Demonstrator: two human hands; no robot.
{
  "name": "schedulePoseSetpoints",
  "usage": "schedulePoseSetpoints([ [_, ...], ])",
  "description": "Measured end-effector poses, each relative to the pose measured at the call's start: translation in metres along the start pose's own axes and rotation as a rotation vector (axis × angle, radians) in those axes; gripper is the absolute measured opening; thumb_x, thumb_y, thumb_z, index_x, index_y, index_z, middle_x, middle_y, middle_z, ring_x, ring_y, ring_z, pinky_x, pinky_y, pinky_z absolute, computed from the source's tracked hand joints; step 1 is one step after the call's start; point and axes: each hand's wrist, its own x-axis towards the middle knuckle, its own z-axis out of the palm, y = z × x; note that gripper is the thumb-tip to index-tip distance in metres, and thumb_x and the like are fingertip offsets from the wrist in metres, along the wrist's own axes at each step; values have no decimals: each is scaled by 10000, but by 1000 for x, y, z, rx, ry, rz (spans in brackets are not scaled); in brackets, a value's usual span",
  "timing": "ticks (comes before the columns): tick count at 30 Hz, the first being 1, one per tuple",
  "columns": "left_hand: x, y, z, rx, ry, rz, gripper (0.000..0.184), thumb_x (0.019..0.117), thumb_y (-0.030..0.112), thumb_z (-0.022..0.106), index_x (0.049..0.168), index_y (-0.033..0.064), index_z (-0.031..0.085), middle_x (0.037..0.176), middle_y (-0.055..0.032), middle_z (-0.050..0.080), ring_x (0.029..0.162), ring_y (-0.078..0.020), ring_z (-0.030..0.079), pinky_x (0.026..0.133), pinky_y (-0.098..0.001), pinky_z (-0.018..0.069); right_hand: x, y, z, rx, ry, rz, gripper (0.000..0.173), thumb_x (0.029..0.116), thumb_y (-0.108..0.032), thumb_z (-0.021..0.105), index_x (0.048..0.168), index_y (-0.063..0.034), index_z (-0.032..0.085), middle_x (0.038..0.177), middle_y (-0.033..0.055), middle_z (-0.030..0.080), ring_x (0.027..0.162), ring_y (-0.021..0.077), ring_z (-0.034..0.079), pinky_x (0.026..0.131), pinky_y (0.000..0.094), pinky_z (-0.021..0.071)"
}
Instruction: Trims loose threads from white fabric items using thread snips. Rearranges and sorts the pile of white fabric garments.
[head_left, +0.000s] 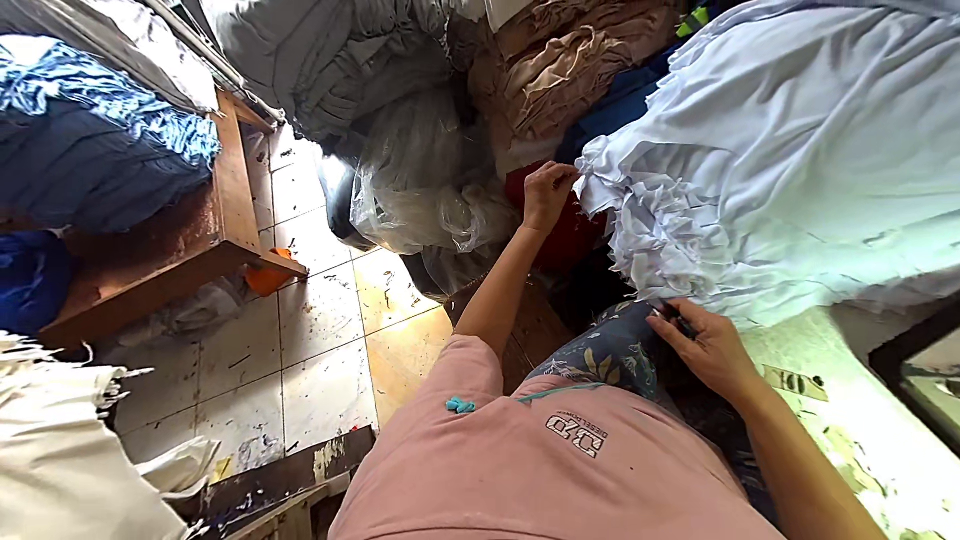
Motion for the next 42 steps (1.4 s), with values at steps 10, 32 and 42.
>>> schedulePoseSetpoints([
  [10, -21, 14, -14, -93, -52, -74, 97, 922, -33, 670, 966, -79, 743, 888, -171, 714, 762, -158, 692, 751, -274, 582, 163, -41, 8, -556, 8, -189, 295, 1027, -205, 578, 995, 84, 631, 787, 285, 640, 722, 506, 666, 576, 631, 477],
  [32, -20, 21, -31, -624, -240, -652, 68, 973, -13, 622, 991, -52, 675, 778, -30, 673, 637, -59, 639, 649, -238, 581, 206, -18, 33, -689, -113, -209, 283, 1031, -193, 563, 1027, 82, 626, 799, 301, 657, 768, 521, 684, 636, 643, 500],
  [42, -32, 14, -38, -464, -258, -528, 93, 961, 0, 636, 1001, -67, 687, 822, -52, 691, 685, -52, 645, 688, -249, 577, 211, -15, 16, -499, -219, -100, 347, 1058, -275, 535, 1030, 52, 647, 906, 294, 666, 918, 502, 673, 754, 669, 488],
])
